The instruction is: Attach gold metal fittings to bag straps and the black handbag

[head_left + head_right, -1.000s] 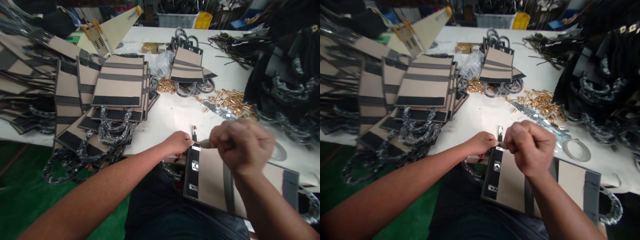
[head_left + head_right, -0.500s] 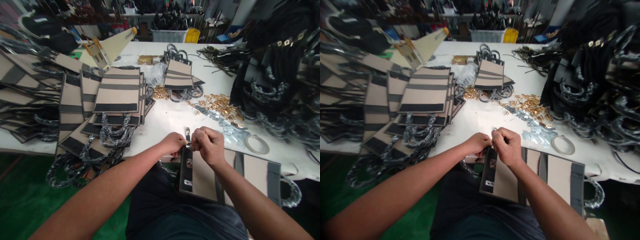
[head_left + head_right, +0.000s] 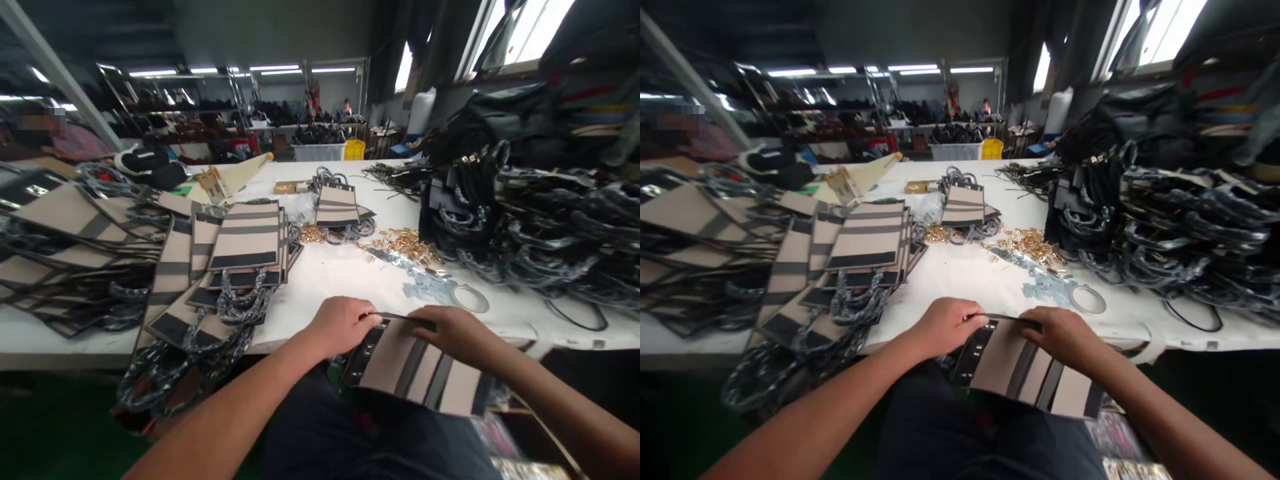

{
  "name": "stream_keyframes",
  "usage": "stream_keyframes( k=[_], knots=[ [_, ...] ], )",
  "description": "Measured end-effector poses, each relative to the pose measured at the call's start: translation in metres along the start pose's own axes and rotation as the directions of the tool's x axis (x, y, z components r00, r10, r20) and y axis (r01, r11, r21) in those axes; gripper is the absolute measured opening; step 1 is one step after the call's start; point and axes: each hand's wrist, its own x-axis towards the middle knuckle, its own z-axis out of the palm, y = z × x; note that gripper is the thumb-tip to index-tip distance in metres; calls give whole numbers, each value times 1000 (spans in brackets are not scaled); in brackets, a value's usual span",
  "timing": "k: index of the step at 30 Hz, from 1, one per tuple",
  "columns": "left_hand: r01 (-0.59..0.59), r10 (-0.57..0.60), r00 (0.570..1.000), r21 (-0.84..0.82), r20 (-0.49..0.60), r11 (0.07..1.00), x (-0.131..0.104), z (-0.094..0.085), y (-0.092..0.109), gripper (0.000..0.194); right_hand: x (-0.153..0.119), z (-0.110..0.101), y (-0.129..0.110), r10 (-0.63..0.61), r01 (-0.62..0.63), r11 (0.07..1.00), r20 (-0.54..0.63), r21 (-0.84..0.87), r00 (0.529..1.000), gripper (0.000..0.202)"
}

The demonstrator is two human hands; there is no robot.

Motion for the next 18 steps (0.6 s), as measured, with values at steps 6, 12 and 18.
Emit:
stream_keyframes(
  k=[6,12,18],
  knots=[
    [-159,356,744,368,-565,916,-63,-23,55,19,-50,-51,-48,-233,220,972,-258,-78,938,23],
    [87,46,305,76,-951,993,-131,6,55,72,-76,-59,-77,-276,261,959,-600,-115,751,20],
    [-120,-441,624,-637,-645,762,-133,46,67,99,-73,-38,-132,-426,397,894,-672,-209,605,19]
  ],
)
